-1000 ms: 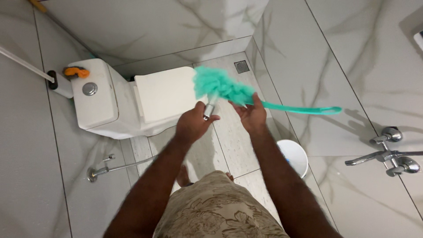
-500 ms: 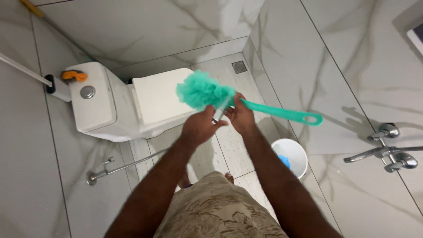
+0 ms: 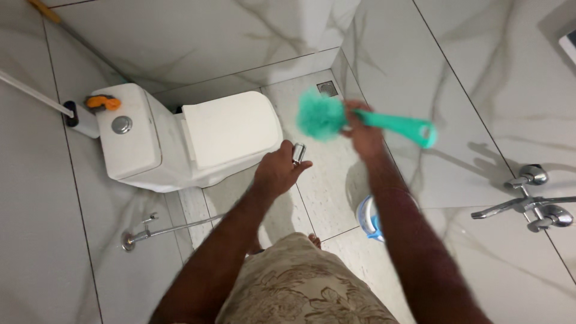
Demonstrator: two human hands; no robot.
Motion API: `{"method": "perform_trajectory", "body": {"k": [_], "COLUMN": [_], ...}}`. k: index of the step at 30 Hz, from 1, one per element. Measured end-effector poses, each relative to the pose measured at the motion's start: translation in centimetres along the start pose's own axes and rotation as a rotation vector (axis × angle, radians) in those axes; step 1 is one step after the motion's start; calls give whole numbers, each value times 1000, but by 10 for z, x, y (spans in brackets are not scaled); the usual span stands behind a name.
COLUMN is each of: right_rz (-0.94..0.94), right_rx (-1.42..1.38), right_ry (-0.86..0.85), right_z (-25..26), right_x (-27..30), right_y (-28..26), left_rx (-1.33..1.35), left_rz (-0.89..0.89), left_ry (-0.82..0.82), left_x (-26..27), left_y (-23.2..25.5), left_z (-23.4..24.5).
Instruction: The person cleans a wall-mounted soap holder. They use a bidet sprayer to rinse the holder and two internal trays, scrub the trays with a sponge, and use a brush on the holder before reassembling the unit.
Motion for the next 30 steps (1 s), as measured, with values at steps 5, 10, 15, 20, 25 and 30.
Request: {"method": "perform_trajectory", "body": {"k": [5, 10, 15, 20, 25, 30], "right_rz": [379, 555, 555, 208, 363, 445], "right_rx": [84, -130, 848, 98, -30, -375], "right_ry": [41, -90, 440, 199, 100, -187], "right_z": [28, 78, 113, 102, 49, 65], "right_x": [65, 48, -51, -44, 29, 29], "right_y": [-145, -149, 40, 26, -142, -142], "left_rx": [95, 172, 151, 224, 297, 399], "left_rz": [109, 252, 121, -22, -240, -343], "left_ry": [-41, -112, -42, 95, 323, 393], "left_x": [3, 11, 14, -15, -76, -90], "left_y": [-11, -32, -45, -28, 27, 36], "left_z": [-10, -28, -40, -11, 67, 107]}}
Point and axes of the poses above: each hand's wrist, its own x-axis away from the middle knuckle, its own z-axis out of the back of the hand, y = z × x, the point moved 5 cm from there along -x, towards the middle knuckle, and after that the axes turned 15 degrees about -z, right-handed, at the moved point
